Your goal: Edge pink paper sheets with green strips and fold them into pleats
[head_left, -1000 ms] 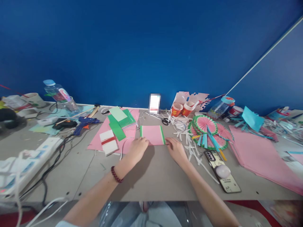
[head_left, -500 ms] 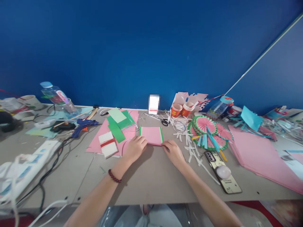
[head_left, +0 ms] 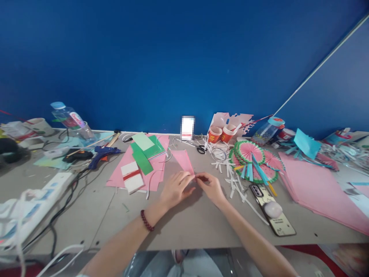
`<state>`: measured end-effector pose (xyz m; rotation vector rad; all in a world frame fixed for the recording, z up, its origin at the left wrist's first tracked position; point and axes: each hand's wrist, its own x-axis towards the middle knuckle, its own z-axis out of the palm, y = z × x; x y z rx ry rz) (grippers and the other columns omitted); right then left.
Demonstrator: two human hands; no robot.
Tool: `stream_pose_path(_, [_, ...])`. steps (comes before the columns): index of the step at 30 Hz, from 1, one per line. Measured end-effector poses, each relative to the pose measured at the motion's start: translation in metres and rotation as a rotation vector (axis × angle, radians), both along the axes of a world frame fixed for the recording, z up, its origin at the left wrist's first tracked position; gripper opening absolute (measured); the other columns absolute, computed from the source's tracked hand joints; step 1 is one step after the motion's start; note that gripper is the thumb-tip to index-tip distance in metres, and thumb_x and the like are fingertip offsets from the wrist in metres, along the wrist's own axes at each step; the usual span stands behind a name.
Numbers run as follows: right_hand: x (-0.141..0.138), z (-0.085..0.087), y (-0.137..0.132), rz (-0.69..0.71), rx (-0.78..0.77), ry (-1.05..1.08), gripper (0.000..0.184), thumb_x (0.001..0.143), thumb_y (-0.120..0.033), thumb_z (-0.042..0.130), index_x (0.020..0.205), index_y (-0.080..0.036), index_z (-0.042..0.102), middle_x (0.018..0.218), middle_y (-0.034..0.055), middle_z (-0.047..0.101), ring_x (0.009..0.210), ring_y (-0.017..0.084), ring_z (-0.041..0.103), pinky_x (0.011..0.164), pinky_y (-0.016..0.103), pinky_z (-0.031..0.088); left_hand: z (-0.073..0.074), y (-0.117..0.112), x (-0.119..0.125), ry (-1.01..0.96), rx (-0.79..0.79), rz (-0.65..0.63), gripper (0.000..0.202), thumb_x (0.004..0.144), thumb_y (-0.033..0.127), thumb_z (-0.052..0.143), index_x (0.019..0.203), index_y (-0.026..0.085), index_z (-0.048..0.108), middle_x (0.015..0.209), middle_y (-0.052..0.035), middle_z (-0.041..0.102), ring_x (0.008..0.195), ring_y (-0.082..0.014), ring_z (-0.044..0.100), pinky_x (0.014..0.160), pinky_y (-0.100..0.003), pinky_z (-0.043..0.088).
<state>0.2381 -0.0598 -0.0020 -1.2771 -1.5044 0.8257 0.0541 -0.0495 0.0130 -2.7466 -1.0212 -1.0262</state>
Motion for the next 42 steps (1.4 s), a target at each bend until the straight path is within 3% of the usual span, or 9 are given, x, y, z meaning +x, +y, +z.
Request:
stream_pose_path(4, [-0.006,-0.003,-0.002,0.116,-0.124,0.247,0.019,0.075,-0.03,0.061,0.088,-0.017,0.068,0.081,0.005,0.072,0.074,0.017,0.068,0.071,0.03,0.055,-0.004,-0.002,0.003,-0.004,-0.02,-0.031,0.03,0.093,0.03,0.048,0.121,0.02,0.054,0.114,-0.0086,0.063,0.107,-0.0187,0.059,0.089,-0.032,0.049])
stream_pose_path(9, [-0.008,-0.001,-0.005,0.122,-0.054,0.155,0.02,0.078,-0.027,0.055,0.09,-0.018,0.068,0.085,0.0058,0.072,0.078,0.017,0.067,0.073,0.03,0.054,-0.008,0.0,-0.002,-0.115,0.078,-0.058,0.032,0.093,0.01,0.04,0.12,0.019,0.056,0.113,-0.0075,0.066,0.108,-0.0163,0.06,0.091,-0.031,0.05])
stream_pose_path(16, [0.004,0.013,-0.01,-0.181,0.31,-0.337,0.012,0.08,-0.02,0.049,0.085,-0.02,0.061,0.073,0.0015,0.06,0.064,0.014,0.055,0.063,0.026,0.049,-0.004,0.003,-0.011,-0.145,0.113,-0.002,0.038,0.091,0.006,0.036,0.118,0.02,0.059,0.107,-0.0075,0.069,0.101,-0.0164,0.064,0.086,-0.031,0.053])
stream_pose_path(20, [0.018,0.017,-0.005,-0.389,0.394,-0.417,0.024,0.081,-0.017,0.047,0.102,-0.02,0.058,0.093,0.0066,0.057,0.073,0.016,0.055,0.067,0.03,0.05,-0.004,0.005,-0.013,-0.159,0.152,0.005,0.037,0.089,0.004,0.038,0.115,0.02,0.06,0.104,-0.0071,0.07,0.098,-0.0163,0.065,0.083,-0.03,0.053])
stream_pose_path(24, [0.031,0.02,0.003,-0.305,0.397,-0.476,0.03,0.083,-0.015,0.044,0.108,-0.021,0.06,0.106,0.0092,0.056,0.094,0.019,0.057,0.078,0.031,0.05,-0.002,0.006,-0.013,-0.176,0.162,-0.01,0.037,0.088,0.002,0.041,0.116,0.019,0.058,0.102,-0.006,0.07,0.098,-0.0156,0.064,0.083,-0.03,0.052])
stream_pose_path(27, [0.037,0.019,0.006,-0.216,0.406,-0.459,0.027,0.085,-0.015,0.043,0.102,-0.021,0.064,0.102,0.0079,0.06,0.095,0.018,0.059,0.08,0.031,0.05,-0.003,0.007,-0.014,-0.176,0.143,-0.014,0.037,0.089,0.003,0.041,0.118,0.02,0.056,0.104,-0.0064,0.069,0.1,-0.0154,0.063,0.085,-0.029,0.051])
stream_pose_path(32, [0.04,0.017,0.006,-0.2,0.416,-0.454,0.023,0.09,-0.021,0.044,0.095,-0.021,0.066,0.091,0.0058,0.067,0.088,0.018,0.063,0.081,0.032,0.051,-0.004,0.012,-0.018,-0.165,0.146,0.079,0.029,0.09,0.008,0.045,0.111,0.02,0.06,0.099,-0.0068,0.068,0.096,-0.0169,0.062,0.084,-0.031,0.05])
stream_pose_path(37, [0.037,0.021,0.004,-0.215,0.497,-0.436,0.021,0.091,-0.022,0.047,0.089,-0.021,0.068,0.095,0.0071,0.069,0.09,0.018,0.065,0.082,0.032,0.052,0.003,0.017,-0.027,-0.092,0.34,0.13,0.025,0.089,0.011,0.051,0.109,0.02,0.062,0.093,-0.0057,0.069,0.088,-0.018,0.061,0.081,-0.033,0.047])
stream_pose_path(42, [0.035,0.018,0.006,-0.272,0.621,-0.449,0.023,0.09,-0.019,0.049,0.099,-0.023,0.069,0.105,0.0066,0.069,0.1,0.018,0.064,0.093,0.035,0.05,0.006,0.022,-0.035,-0.068,0.504,0.087,0.028,0.088,0.011,0.056,0.114,0.022,0.06,0.094,-0.0035,0.069,0.093,-0.0157,0.061,0.092,-0.032,0.04])
